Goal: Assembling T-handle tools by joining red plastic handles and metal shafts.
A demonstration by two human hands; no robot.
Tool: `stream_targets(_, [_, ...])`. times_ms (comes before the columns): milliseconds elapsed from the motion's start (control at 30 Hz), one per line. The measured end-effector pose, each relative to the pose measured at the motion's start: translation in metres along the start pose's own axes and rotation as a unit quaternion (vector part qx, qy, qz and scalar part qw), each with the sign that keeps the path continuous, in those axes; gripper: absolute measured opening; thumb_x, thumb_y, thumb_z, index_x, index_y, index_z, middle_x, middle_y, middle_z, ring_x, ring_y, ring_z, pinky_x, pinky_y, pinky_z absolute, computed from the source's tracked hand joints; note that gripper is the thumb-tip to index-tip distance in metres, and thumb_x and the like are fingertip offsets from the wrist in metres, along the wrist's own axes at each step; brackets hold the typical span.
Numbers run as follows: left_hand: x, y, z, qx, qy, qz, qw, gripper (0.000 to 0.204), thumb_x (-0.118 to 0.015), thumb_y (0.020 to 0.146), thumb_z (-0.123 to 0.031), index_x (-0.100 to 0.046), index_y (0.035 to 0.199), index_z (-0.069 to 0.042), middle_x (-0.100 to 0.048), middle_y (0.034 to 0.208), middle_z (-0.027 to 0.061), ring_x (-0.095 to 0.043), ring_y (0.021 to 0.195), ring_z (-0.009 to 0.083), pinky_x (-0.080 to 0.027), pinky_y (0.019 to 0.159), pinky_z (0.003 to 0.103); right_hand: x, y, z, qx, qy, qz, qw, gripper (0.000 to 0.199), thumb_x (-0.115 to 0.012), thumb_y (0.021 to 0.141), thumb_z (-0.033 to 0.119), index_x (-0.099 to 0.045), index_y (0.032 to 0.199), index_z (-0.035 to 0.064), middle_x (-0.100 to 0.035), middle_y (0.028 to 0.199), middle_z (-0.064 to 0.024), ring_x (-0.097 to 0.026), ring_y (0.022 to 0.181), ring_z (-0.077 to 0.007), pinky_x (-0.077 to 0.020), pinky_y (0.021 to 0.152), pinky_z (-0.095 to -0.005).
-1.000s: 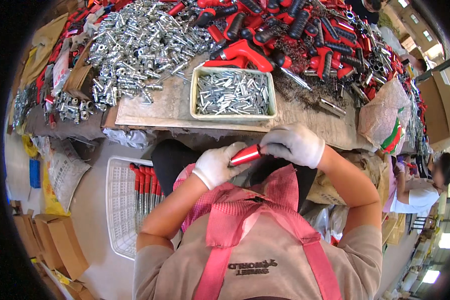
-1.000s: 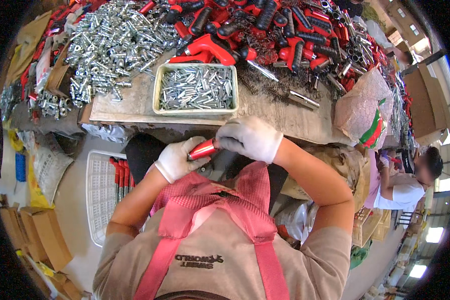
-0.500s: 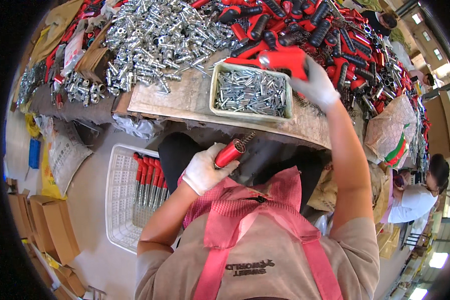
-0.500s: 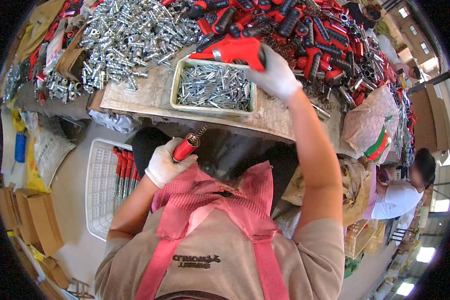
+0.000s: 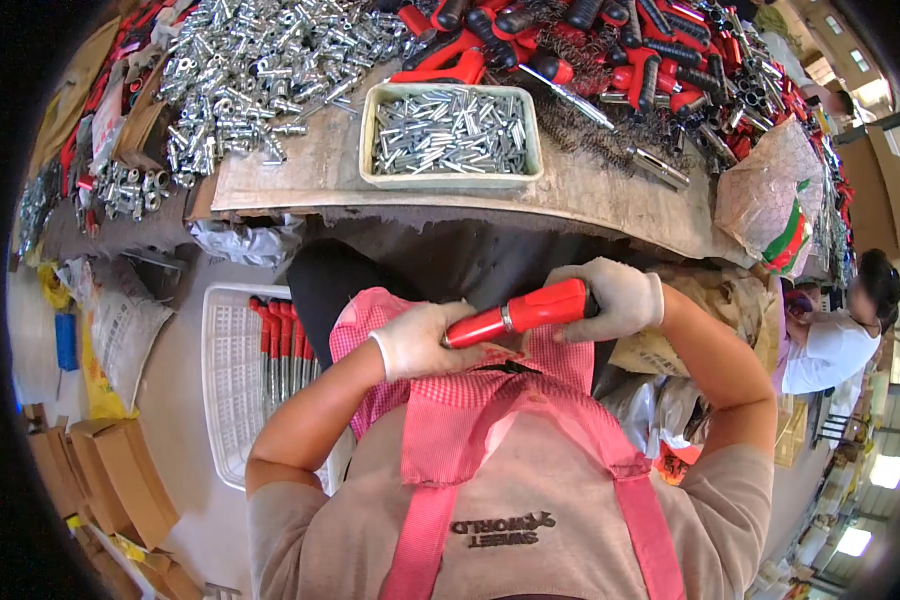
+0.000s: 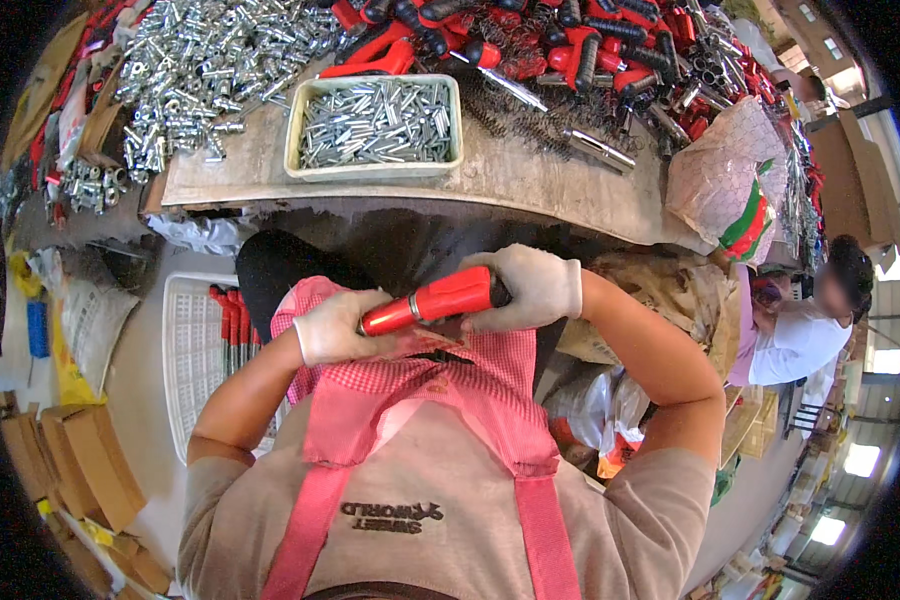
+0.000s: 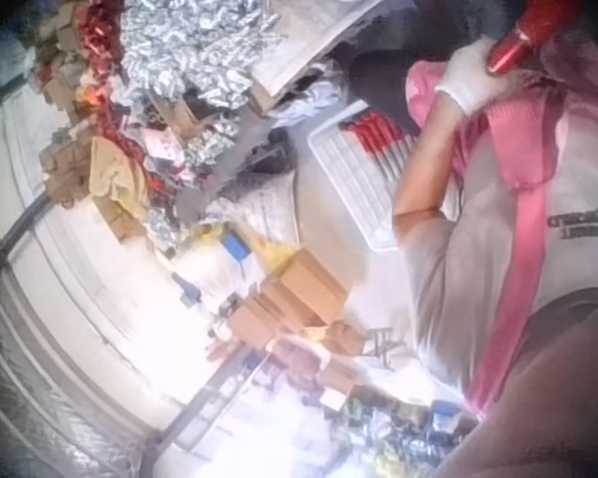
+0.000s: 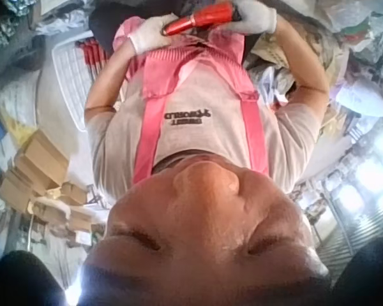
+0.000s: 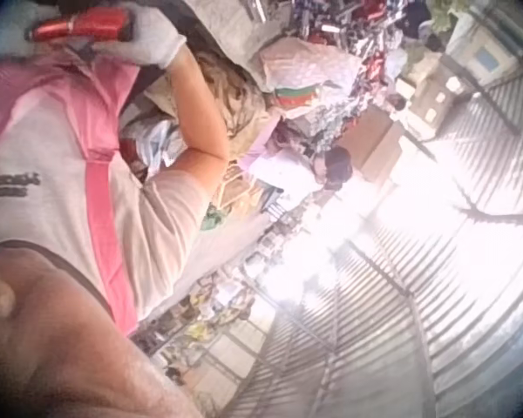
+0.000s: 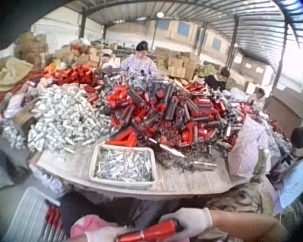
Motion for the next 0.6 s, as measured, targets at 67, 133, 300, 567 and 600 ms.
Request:
stream_targets(67, [-0.029, 0.000, 0.018, -0.032, -0.105, 0.092, 0.990, 0.042, -0.071, 0.080, -0.029, -0.058, 0.110, -0.004, -0.065, 0.089, 0.0129, -0.063, 0.084, 0.0175, -0.048, 0.079, 0.031, -0.015, 0.000, -0.003, -0.001, 0.015, 0.089, 0.996, 0.040, -0.074, 0.071, 0.029, -0.059, 0.101, 0.0077, -0.065, 0.079, -0.0147, -0.062, 0.076, -0.0355, -0.0494, 0.068, -0.0413])
stream_targets(133, [-0.050, 0.002, 0.021, -0.026, -0.151, 0.189, 0.970, 0.047, -0.071, 0.078, -0.021, -0.055, 0.117, -0.001, -0.065, 0.098, 0.0090, -0.059, 0.089, 0.0131, -0.047, 0.084, 0.030, -0.018, 0.003, 0.011, 0.158, -0.122, 0.069, 0.977, 0.035, -0.072, 0.065, 0.020, -0.062, 0.097, 0.0095, -0.063, 0.083, -0.0092, -0.061, 0.080, -0.0280, -0.0493, 0.076, -0.0373])
stream_targets(300, [-0.065, 0.004, 0.027, -0.003, -0.265, 0.212, 0.940, 0.033, -0.067, 0.080, -0.018, -0.059, 0.106, 0.000, -0.064, 0.090, 0.0061, -0.057, 0.084, 0.0114, -0.047, 0.081, 0.028, -0.022, -0.006, 0.053, 0.429, -0.421, -0.071, 0.796, 0.023, -0.060, 0.065, 0.022, -0.061, 0.086, 0.0121, -0.055, 0.079, -0.0039, -0.056, 0.077, -0.0233, -0.0474, 0.084, -0.0426])
stream_targets(567, [-0.023, -0.003, -0.008, 0.052, 0.171, 0.054, 0.983, 0.036, -0.066, 0.077, -0.025, -0.059, 0.110, -0.011, -0.065, 0.095, 0.0167, -0.064, 0.087, 0.0317, -0.051, 0.075, 0.039, -0.042, -0.010, -0.021, 0.029, -0.033, 0.023, 0.999, 0.021, -0.064, 0.074, 0.015, -0.065, 0.095, 0.0119, -0.063, 0.074, -0.0045, -0.063, 0.069, -0.0277, -0.0506, 0.065, -0.0403])
stream_targets(600, [-0.016, -0.005, -0.004, -0.011, 0.227, -0.043, 0.973, 0.037, -0.068, 0.075, -0.025, -0.058, 0.108, -0.013, -0.065, 0.091, 0.0136, -0.064, 0.083, 0.0316, -0.052, 0.069, 0.042, -0.056, -0.010, -0.034, -0.052, 0.123, 0.040, 0.990, 0.021, -0.065, 0.075, 0.016, -0.065, 0.095, 0.0094, -0.062, 0.071, -0.0034, -0.062, 0.065, -0.0242, -0.0505, 0.064, -0.0386])
Point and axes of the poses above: each hand's wrist, its own y-axis towards the middle knuckle, its own x-axis out of the back of the hand, z = x × y, the point moved 6 cm from there along y, towards the middle knuckle
